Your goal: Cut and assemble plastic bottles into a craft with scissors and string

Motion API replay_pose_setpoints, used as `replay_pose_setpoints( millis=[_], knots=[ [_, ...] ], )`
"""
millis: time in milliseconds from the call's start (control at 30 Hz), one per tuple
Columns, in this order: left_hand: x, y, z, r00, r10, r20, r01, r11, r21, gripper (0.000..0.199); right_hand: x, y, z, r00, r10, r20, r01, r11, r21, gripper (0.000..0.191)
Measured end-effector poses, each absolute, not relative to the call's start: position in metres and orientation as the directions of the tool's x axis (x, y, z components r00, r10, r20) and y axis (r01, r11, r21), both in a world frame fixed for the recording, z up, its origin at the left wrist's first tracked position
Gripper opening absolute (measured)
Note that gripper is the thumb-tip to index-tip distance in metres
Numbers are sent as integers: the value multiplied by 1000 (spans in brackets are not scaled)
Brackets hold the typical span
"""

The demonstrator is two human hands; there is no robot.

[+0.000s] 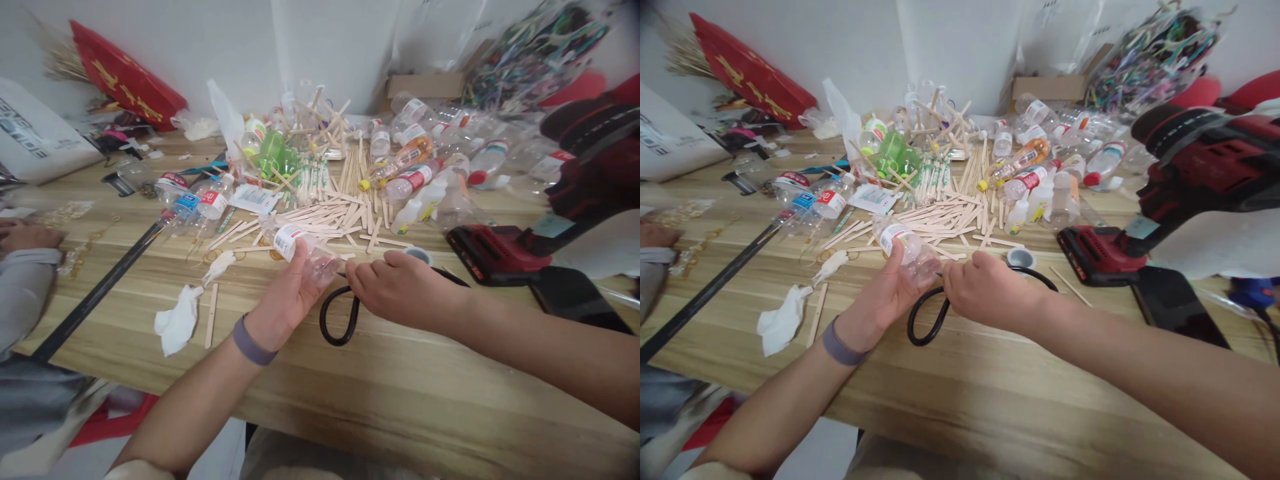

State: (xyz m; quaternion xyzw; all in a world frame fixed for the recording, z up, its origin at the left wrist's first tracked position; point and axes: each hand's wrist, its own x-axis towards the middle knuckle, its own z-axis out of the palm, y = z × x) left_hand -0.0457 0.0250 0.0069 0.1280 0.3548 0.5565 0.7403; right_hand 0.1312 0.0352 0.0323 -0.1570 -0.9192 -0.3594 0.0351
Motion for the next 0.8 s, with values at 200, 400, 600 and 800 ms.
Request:
replay_pose_setpoints(
  millis=[200, 400, 600, 800],
  knots=[
    [-46, 24, 11, 108, 927, -360, -742, 316, 591, 35, 133, 35, 31, -946, 227, 232, 324, 674, 664, 26],
    [-47, 24, 3, 134, 922, -363, -736, 339, 586, 34, 132, 34, 29, -942, 263, 207, 334, 702, 629, 28],
    [-45, 25, 3, 115, 913, -391, -721, 348, 599, 36, 126, 32, 35, -912, 405, 65, 373, 751, 544, 31],
    [-43, 23, 7, 74, 922, -379, -702, 318, 637, 15, 115, 29, 38, -854, 521, -3, 473, 778, 412, 32]
  ],
)
